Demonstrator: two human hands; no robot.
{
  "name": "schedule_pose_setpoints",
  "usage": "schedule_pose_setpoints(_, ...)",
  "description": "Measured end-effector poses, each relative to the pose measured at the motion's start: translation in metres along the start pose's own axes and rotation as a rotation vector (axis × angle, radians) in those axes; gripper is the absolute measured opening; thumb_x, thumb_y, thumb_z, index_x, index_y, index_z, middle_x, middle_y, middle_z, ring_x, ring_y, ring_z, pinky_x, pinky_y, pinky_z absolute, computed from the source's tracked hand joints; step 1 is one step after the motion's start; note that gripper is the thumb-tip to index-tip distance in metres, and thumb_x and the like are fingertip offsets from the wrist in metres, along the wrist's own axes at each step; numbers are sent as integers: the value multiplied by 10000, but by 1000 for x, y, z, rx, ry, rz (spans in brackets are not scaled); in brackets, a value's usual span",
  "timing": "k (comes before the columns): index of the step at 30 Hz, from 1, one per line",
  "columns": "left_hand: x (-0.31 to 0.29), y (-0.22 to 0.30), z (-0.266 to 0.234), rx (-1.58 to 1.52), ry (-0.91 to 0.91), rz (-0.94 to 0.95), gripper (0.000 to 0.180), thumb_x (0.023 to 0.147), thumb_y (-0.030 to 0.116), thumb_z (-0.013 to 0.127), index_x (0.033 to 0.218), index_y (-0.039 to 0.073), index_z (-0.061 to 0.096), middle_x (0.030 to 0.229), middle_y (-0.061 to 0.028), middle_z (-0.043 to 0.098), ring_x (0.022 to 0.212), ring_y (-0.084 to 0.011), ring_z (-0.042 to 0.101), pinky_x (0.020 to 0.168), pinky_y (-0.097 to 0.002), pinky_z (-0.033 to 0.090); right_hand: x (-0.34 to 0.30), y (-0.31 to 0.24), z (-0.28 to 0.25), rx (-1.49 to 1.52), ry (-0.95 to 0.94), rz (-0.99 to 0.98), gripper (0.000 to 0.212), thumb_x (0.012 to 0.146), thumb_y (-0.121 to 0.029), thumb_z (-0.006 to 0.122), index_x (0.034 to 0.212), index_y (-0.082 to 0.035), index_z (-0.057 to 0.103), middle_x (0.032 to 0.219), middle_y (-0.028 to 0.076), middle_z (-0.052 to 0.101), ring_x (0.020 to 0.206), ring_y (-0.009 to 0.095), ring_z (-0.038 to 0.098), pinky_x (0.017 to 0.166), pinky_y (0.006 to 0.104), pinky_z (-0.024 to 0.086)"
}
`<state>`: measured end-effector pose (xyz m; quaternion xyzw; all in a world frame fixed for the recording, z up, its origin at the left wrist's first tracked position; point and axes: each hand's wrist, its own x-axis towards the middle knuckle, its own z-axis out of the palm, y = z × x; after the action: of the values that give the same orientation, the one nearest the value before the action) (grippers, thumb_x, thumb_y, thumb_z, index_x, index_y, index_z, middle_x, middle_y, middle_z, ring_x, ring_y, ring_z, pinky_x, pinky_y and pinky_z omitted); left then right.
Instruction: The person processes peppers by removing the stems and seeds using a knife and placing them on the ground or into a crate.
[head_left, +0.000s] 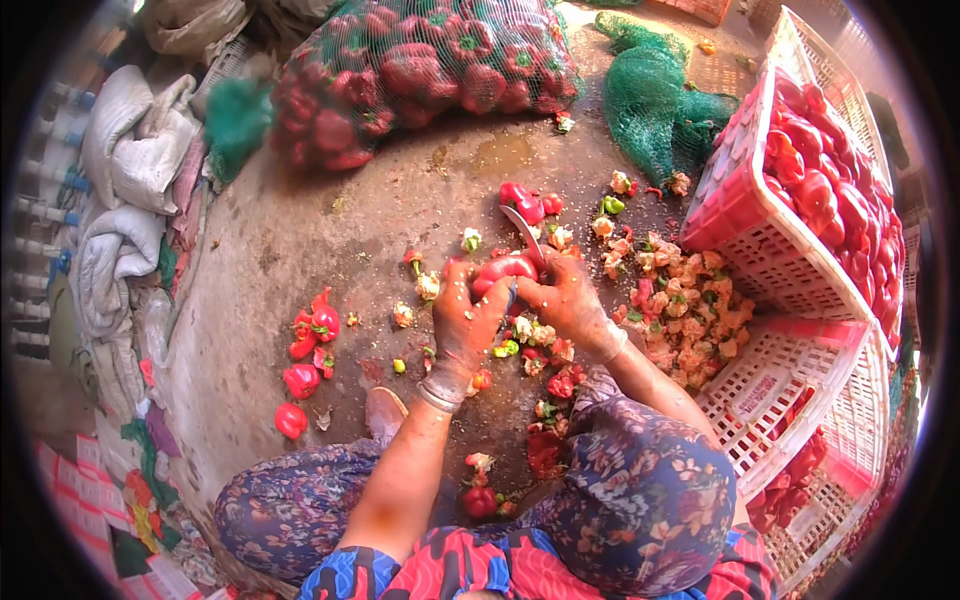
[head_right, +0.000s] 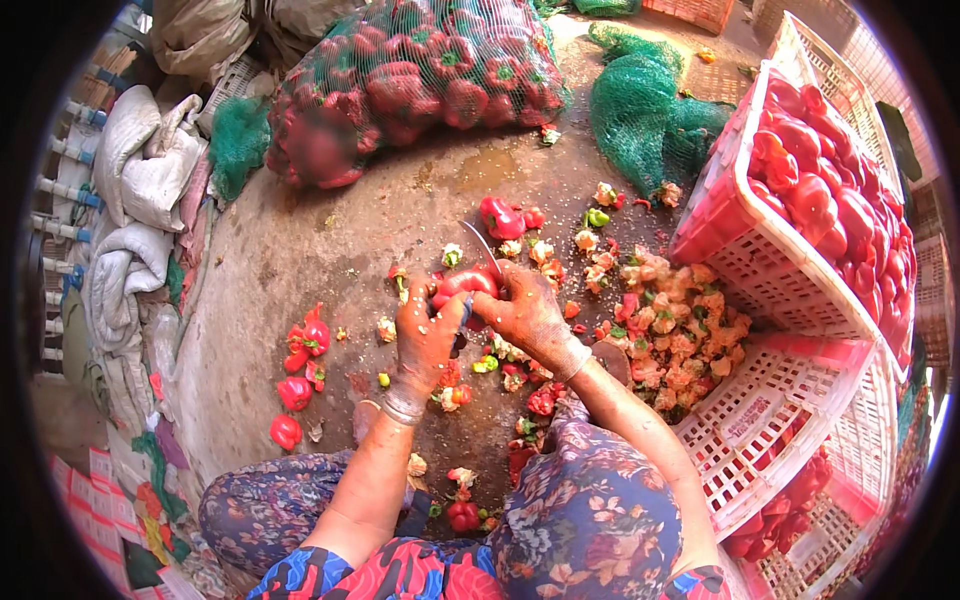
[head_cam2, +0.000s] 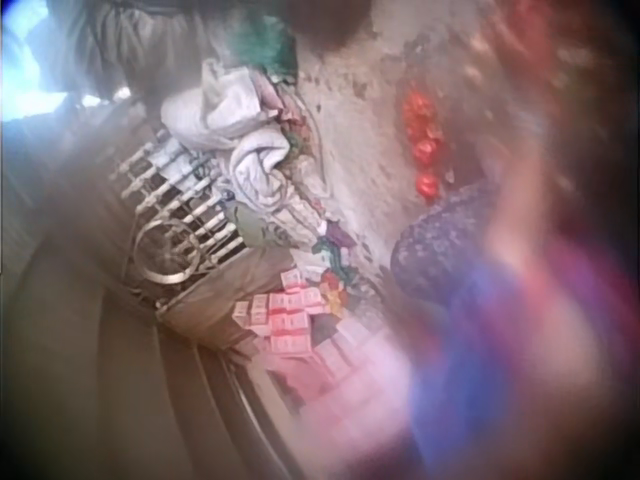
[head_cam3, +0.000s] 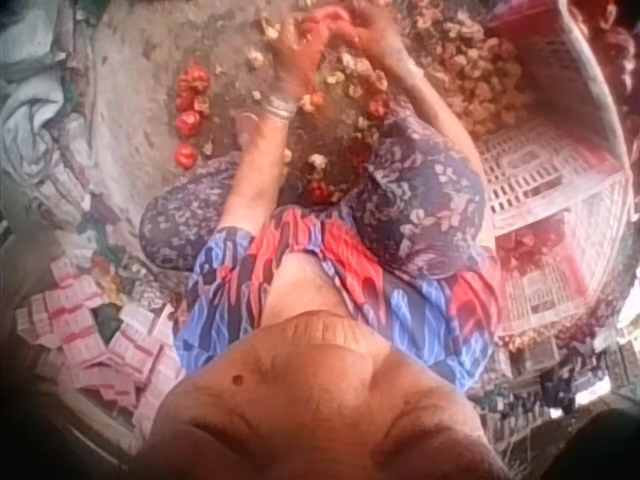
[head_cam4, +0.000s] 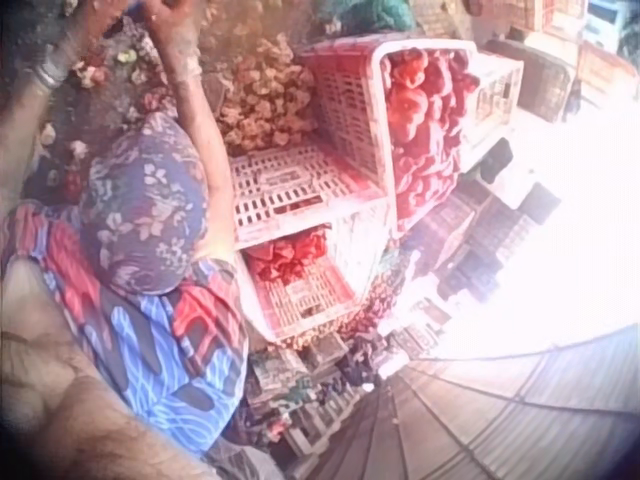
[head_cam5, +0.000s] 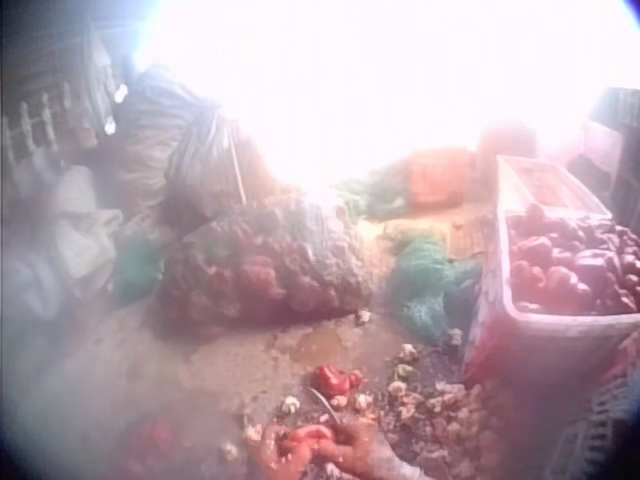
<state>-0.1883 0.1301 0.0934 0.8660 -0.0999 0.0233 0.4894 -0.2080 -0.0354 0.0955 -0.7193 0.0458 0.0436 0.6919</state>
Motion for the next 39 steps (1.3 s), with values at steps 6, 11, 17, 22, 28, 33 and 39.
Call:
schedule_pose_setpoints(6, 1, 8, -7, -321, -201, -280, 175, 884, 131, 629, 1024, 49, 565, 747, -56, 642, 632, -182, 635, 529, -310, 510, 2, 9, -9, 255, -85, 249, 203, 824, -196, 657, 949, -37, 674, 710, 20, 633, 533, 74, 537, 455, 222, 398)
schedule_pose_setpoints(11, -8, -14, -5, -1071, -249, -567, 312, 937, 289, 548, 1120, 46, 615, 785, -90, 665, 574, -144, 613, 476, -265, 483, 6, 31, -17, 537, -62, 219, 233, 878, -245, 652, 983, -38, 635, 678, 23, 616, 477, 95, 542, 397, 226, 390)
schedule_pose_setpoints(17, 1, -5, -6, -749, -148, -302, 261, 953, 198, 510, 1130, 42, 623, 898, -69, 670, 716, -162, 646, 626, -284, 531, 2, 10, -9, 704, 65, 306, 336, 902, -366, 691, 1010, -53, 635, 758, 40, 649, 509, 87, 553, 420, 217, 402)
schedule_pose_setpoints(22, -3, -35, 12, -496, 22, -47, 237, 953, 52, 505, 1162, 53, 618, 1111, -69, 640, 960, -170, 622, 837, -282, 506, 2, 6, 12, 310, -76, 149, 389, 791, -228, 765, 1090, -12, 643, 823, 22, 647, 714, 94, 603, 609, 253, 478)
schedule_pose_setpoints(28, -5, -11, 18, -1254, -15, -558, 328, 996, 242, 508, 1226, 26, 600, 1175, -127, 664, 1076, -265, 653, 967, -429, 519, -5, 11, 3, 451, 43, 281, 199, 815, -129, 669, 980, -20, 668, 710, 18, 627, 546, 90, 564, 466, 246, 433)
schedule_pose_setpoints(33, -3, -26, 23, -1331, 44, -601, 367, 996, 247, 527, 1256, -4, 588, 1158, -129, 670, 1068, -244, 659, 978, -393, 519, -2, 13, -5, 335, -53, 397, 256, 874, -216, 673, 1054, -33, 665, 738, 23, 648, 534, 89, 561, 464, 238, 429)
schedule_pose_setpoints(39, 2, -18, 32, -296, -86, 289, 328, 1026, 279, 525, 1235, 32, 579, 1120, -75, 638, 1100, -160, 600, 962, -316, 487, -1, 23, -20, 418, -132, -35, 346, 897, -248, 686, 1152, -25, 617, 829, 15, 654, 596, 99, 587, 468, 218, 428)
